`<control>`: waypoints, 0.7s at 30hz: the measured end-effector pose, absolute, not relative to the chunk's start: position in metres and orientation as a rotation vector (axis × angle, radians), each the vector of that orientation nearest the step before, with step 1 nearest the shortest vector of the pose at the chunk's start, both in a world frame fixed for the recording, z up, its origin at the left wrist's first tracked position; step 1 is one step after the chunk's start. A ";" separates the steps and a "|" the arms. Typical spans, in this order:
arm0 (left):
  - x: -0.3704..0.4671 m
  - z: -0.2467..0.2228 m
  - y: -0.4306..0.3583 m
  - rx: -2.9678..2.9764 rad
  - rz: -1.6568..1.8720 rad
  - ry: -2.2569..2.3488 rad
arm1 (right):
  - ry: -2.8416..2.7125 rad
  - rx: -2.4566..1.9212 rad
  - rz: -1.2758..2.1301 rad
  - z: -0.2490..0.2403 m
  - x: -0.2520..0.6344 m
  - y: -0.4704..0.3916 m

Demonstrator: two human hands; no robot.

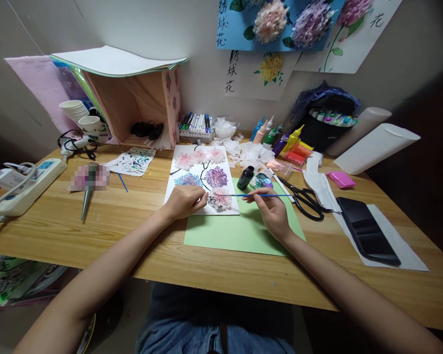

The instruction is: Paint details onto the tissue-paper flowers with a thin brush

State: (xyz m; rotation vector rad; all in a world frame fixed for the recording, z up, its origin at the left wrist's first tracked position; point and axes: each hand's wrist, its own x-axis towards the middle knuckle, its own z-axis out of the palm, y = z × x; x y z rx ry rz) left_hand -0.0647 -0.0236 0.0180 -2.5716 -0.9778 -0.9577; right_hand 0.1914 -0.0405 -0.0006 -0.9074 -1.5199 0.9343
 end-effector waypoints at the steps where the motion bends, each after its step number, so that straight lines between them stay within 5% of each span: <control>1: -0.065 0.018 -0.024 -2.572 -0.954 -0.979 | -1.516 -0.900 0.930 -0.001 0.192 -0.040; 8: -0.067 0.016 -0.022 -2.580 -0.944 -0.985 | -1.570 -0.943 0.822 0.001 0.193 -0.040; 21: -0.071 0.019 -0.019 -2.584 -0.916 -1.014 | -1.678 -0.973 0.145 0.092 0.217 0.022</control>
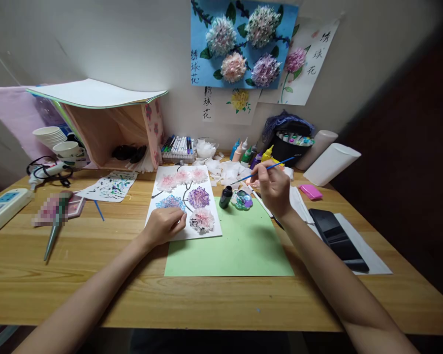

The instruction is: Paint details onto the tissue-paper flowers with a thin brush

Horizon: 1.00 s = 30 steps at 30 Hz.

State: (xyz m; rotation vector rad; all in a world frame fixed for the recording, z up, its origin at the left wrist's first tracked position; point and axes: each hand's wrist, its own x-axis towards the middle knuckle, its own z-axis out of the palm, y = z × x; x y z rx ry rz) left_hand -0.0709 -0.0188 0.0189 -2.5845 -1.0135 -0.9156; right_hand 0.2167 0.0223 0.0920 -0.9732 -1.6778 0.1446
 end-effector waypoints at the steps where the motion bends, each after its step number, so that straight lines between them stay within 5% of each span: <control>1: -0.071 0.019 -0.019 -2.588 -0.915 -1.024 | -1.718 -0.978 0.125 0.091 0.215 0.022; 22: -0.071 0.019 -0.019 -2.585 -0.941 -1.017 | -1.587 -0.932 0.274 0.088 0.211 0.021; 30: -0.082 0.026 -0.015 -2.516 -1.020 -1.133 | -1.488 -0.785 0.785 0.064 0.179 -0.002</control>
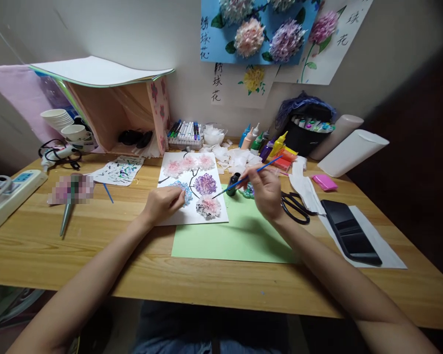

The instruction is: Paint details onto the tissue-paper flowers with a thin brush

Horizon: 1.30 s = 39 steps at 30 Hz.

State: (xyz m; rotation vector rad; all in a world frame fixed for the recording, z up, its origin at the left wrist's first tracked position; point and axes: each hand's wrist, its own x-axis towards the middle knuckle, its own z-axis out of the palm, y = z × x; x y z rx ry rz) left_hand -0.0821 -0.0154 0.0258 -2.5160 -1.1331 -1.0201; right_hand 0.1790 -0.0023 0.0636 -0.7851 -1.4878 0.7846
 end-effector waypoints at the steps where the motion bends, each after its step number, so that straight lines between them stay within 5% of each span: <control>1: -0.084 0.026 -0.015 -2.501 -1.036 -1.148 | -1.544 -0.789 0.807 0.057 0.174 -0.006; 13: -0.083 0.024 -0.014 -2.503 -1.030 -1.158 | -1.719 -0.844 0.640 0.029 0.169 -0.012; 39: -0.081 0.023 -0.015 -2.576 -1.038 -1.135 | -1.252 -0.946 0.327 0.069 0.217 0.039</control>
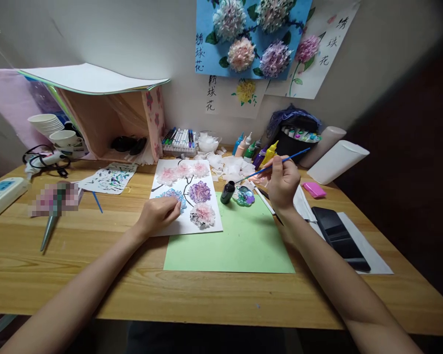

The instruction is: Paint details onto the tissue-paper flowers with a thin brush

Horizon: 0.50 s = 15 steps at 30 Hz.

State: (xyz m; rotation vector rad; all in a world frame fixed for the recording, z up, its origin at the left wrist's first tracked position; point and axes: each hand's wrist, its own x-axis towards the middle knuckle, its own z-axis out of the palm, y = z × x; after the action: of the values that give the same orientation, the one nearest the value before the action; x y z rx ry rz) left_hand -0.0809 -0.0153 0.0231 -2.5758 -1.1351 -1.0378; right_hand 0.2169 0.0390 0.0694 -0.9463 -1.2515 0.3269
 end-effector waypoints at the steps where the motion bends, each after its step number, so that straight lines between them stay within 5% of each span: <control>1: -0.081 0.023 -0.015 -2.576 -1.040 -1.131 | -1.252 -0.953 0.330 0.069 0.217 0.040; 15: -0.081 0.019 -0.014 -2.584 -1.057 -1.121 | -1.324 -0.962 0.402 0.068 0.218 0.041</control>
State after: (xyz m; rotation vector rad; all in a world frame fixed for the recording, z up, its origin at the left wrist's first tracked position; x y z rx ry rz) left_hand -0.0814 -0.0137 0.0193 -2.5836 -1.1214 -1.0569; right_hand 0.2177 0.0409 0.0677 -0.9618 -1.3236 0.4021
